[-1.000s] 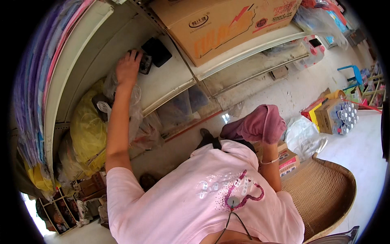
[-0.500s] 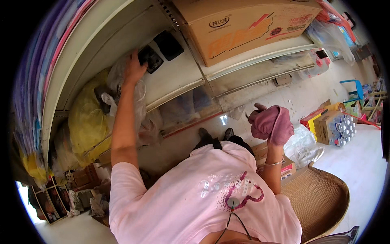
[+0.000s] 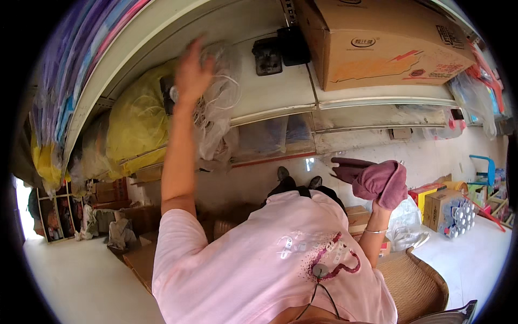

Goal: The person wipes the underside of a shelf and a black plastic object with a cloth, and moves plastic bags on the shelf.

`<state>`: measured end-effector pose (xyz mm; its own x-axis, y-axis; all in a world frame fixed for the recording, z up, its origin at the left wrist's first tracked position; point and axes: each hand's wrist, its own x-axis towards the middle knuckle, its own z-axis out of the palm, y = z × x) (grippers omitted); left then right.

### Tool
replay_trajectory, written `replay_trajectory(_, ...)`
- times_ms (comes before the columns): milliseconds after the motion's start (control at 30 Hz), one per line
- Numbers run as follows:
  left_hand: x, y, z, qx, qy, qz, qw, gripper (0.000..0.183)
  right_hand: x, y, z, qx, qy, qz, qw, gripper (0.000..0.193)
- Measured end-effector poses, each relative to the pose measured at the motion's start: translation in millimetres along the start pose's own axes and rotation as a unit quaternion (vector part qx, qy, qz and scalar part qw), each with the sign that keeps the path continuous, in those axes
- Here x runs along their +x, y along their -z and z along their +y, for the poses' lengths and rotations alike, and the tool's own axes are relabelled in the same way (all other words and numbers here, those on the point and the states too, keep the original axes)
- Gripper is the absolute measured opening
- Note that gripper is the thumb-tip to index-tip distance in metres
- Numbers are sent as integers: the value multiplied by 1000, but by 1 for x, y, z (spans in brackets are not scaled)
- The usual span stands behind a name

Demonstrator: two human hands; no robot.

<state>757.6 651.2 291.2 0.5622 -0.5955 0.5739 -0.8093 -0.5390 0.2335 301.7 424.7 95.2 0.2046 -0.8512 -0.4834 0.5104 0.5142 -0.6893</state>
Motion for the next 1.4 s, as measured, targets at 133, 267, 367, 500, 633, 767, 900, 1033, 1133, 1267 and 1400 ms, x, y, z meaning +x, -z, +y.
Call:
replay_trajectory(133, -27, 55, -107, 72, 157, 152, 973, 54, 20, 37, 6, -33, 18, -36, 999, 48)
replay_trajectory(267, -59, 76, -168, 95, 440, -143, 882, 70, 24, 45, 6, -38, 6, -38, 999, 47)
replay_trajectory(367, -87, 51, -136, -67, 498, -105, 858, 85, 27, 49, 6, -66, 20, -45, 997, 47)
replay_trajectory(500, -97, 38, -128, -166, 542, -47, 822, 94, 25, 40, 1, -71, 27, -34, 997, 46)
replay_trajectory(633, -90, 35, -139, -210, 597, -57, 772, 96, 24, 37, -1, -23, 30, -44, 998, 34)
replay_trajectory(767, -91, 44, -143, -304, 545, -151, 766, 82, 11, 21, -10, -78, 32, -46, 995, 39)
replay_trajectory(900, -106, 46, -177, -280, 555, -100, 777, 66, 4, 18, -15, -37, -2, -41, 998, 43)
replay_trajectory(1033, -102, 50, -194, -112, 478, 104, 865, 53, 9, 27, -11, -64, 26, -15, 997, 44)
replay_trajectory(1133, -96, 57, -190, -145, 425, 237, 862, 35, 6, 28, -10, -15, 20, -29, 999, 44)
replay_trajectory(1267, -91, 70, -151, -250, 443, 289, 811, 46, 5, 21, -8, -35, -9, -31, 999, 43)
replay_trajectory(1400, -91, 78, -61, -348, 394, 245, 815, 34, 12, 32, 9, -38, 1, -78, 996, 42)
